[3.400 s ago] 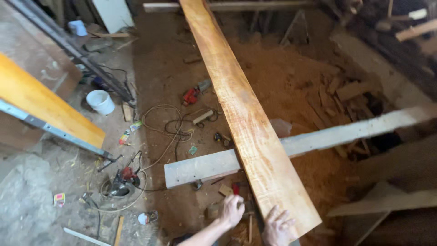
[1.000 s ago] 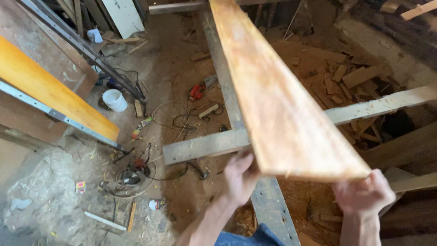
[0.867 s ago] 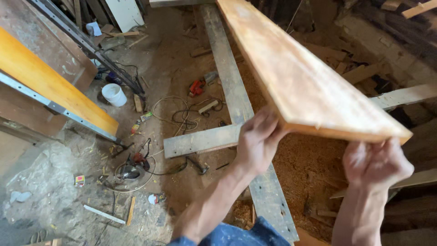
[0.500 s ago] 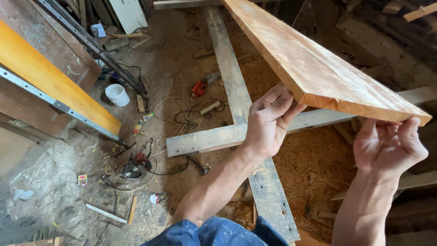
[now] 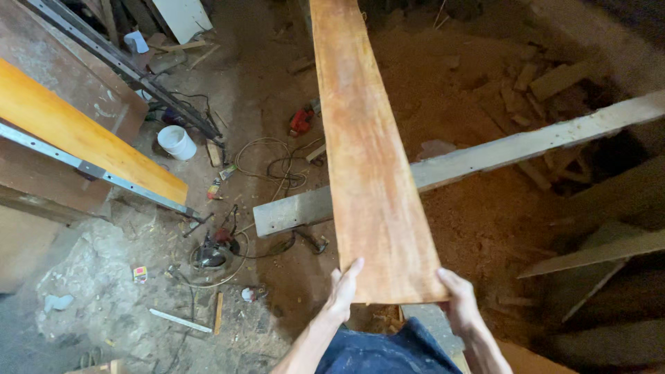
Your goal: The person measures and marks a long wooden plank with a tape measure, pencil, and square. They then use a circular saw to cut the plank into smaller pieces. Finally, they use an electric planer to smooth the surface of the cut wood.
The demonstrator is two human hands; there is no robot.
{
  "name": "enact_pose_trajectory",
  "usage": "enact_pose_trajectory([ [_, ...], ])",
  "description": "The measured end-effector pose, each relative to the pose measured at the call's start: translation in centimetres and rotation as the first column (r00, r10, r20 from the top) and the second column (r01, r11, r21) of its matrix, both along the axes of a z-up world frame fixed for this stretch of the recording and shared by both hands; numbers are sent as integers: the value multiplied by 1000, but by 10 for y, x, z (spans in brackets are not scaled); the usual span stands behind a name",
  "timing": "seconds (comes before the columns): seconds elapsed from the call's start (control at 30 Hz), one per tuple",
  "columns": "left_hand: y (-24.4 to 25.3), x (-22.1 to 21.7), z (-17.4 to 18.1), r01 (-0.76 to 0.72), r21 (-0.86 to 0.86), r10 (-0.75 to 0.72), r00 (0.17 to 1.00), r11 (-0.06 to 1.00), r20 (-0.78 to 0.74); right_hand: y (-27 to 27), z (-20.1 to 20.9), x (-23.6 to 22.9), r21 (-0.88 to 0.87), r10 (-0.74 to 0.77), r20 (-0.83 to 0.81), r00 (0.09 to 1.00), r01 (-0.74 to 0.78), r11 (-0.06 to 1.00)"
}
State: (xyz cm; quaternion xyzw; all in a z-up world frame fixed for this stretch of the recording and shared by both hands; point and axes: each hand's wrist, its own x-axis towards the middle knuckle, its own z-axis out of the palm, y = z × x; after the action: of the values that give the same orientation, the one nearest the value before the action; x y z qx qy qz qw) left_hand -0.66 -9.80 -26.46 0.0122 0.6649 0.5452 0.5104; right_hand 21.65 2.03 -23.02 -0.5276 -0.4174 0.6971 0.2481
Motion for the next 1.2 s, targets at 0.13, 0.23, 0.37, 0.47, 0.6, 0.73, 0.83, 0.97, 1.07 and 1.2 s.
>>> enact_pose_trajectory([
  [0.13,-54,-48,-125,-61,-203,10,970,977,-242,-35,-83,-55,-22,243,288,926,-247,969],
  [0.23,-85,-86,-176,-57,-265,-47,928,963,-371,-56,-110,-90,-21,305,468,829,-335,942],
  [0.37,-92,-83,-192,-10,-329,-142,890,944,-434,-70,-122,-109,6,198,658,727,-267,964],
  [0.47,-87,-81,-178,14,-336,-184,857,942,-481,-75,-129,-117,110,136,719,682,-305,946],
  [0.6,-82,-70,-169,-7,-225,-115,843,974,-525,-77,-143,-112,178,105,732,674,-337,924],
  [0.73,-78,-67,-166,-105,-352,-132,799,930,-587,-78,-155,-110,214,81,721,688,-333,918],
  [0.83,-77,-66,-165,-126,-349,-119,790,929,-602,-78,-163,-110,222,68,706,705,-312,924],
  [0.97,-76,-56,-164,-123,-403,-141,813,907,-565,-75,-169,-101,279,35,686,726,-307,910],
  [1.07,-72,-49,-162,-111,-453,-166,832,885,-529,-68,-166,-96,271,55,713,699,-348,898],
  [1.2,-75,-36,-152,-101,-487,-210,813,867,-543,-63,-155,-87,267,83,729,680,-394,880],
])
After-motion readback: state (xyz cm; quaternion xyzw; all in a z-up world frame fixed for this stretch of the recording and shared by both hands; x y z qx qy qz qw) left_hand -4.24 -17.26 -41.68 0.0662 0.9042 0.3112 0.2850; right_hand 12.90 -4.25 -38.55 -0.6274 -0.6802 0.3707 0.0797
